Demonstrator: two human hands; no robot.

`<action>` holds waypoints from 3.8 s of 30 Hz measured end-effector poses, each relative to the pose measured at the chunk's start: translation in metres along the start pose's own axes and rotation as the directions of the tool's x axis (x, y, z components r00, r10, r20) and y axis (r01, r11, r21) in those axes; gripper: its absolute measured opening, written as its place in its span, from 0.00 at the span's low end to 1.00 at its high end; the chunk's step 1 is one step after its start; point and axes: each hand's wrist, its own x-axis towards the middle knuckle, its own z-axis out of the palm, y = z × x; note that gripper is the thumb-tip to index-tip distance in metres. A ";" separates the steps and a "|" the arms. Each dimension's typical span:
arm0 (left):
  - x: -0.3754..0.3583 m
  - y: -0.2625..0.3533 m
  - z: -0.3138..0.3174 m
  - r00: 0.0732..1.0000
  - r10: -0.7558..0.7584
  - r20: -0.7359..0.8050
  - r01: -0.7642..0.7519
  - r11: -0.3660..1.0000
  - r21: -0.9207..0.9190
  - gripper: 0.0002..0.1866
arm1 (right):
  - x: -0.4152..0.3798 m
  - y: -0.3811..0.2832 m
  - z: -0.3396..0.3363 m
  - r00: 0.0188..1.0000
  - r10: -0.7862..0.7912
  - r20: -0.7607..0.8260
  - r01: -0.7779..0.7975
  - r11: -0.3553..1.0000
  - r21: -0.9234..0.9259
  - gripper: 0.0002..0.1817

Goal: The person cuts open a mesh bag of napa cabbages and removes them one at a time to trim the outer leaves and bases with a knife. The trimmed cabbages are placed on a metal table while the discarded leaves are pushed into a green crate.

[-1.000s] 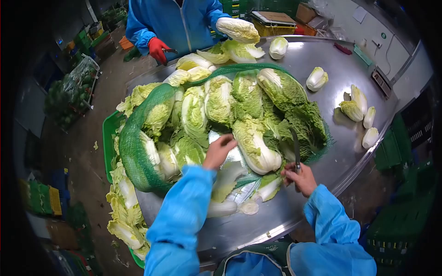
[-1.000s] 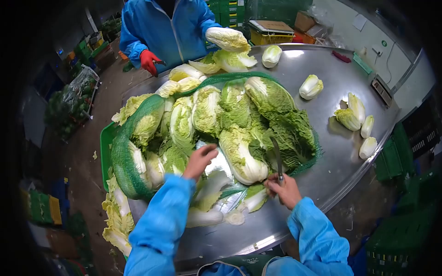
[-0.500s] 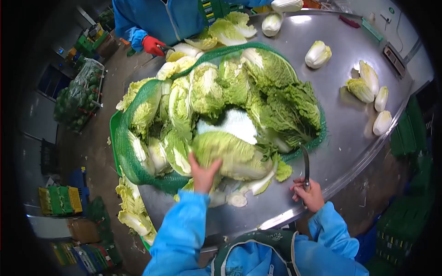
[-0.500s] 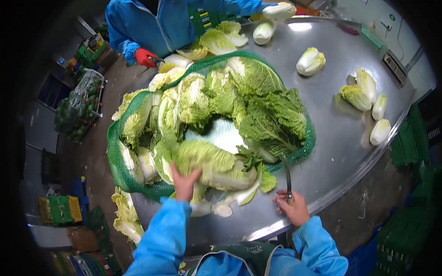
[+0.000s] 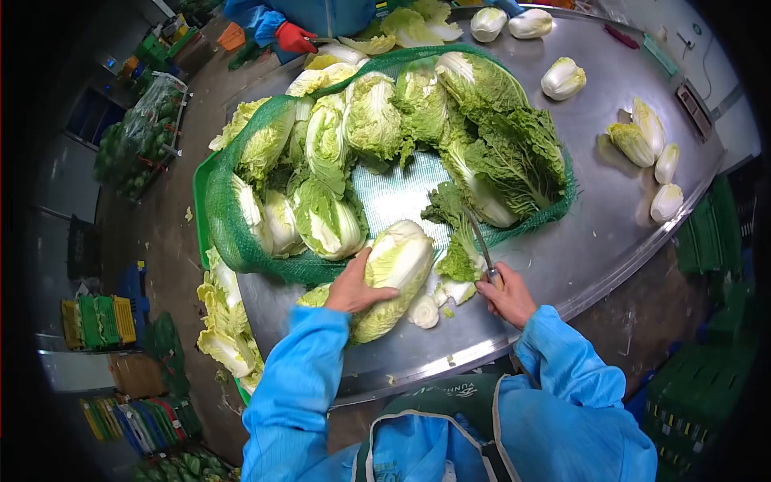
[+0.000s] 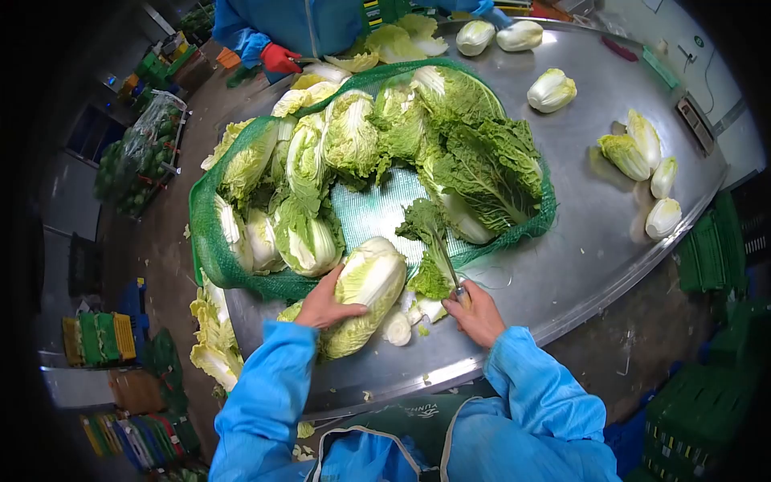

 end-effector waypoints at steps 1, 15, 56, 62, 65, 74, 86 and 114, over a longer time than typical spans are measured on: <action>0.007 -0.001 0.002 0.996 -0.061 0.064 0.062 0.998 -0.014 0.54 | 0.000 0.005 -0.004 0.999 -0.044 0.016 0.044 0.999 -0.017 0.12; -0.076 0.020 0.021 0.994 0.098 0.046 -0.107 0.826 0.553 0.60 | 0.016 0.029 0.053 0.977 -0.083 0.195 0.151 0.920 -0.363 0.18; -0.101 -0.008 0.022 0.932 0.253 -0.258 -0.331 0.885 -0.327 0.67 | 0.018 -0.111 0.073 0.797 0.010 0.604 -0.132 0.979 0.157 0.29; -0.114 0.039 0.024 0.802 -0.085 -0.591 -0.427 0.609 -0.668 0.45 | -0.014 -0.092 0.140 0.845 -0.353 0.401 0.365 0.930 0.049 0.28; -0.124 0.041 0.022 0.731 -0.221 -0.645 -0.401 0.627 -0.668 0.32 | -0.023 -0.089 0.154 0.819 -0.466 0.335 0.513 0.856 -0.062 0.28; -0.152 -0.018 0.004 0.890 -0.003 -0.455 -0.252 0.829 -0.499 0.38 | -0.013 -0.083 0.135 0.925 -0.203 0.322 0.195 0.979 0.059 0.21; -0.130 0.036 0.006 0.838 0.194 -0.510 -0.314 0.936 -0.160 0.28 | -0.035 -0.065 0.156 0.881 -0.461 0.105 0.469 0.881 -0.066 0.11; -0.206 0.057 -0.022 0.907 -0.377 -0.185 -0.060 0.321 -0.945 0.42 | -0.050 -0.094 0.158 0.779 -0.559 0.283 0.620 0.754 -0.217 0.20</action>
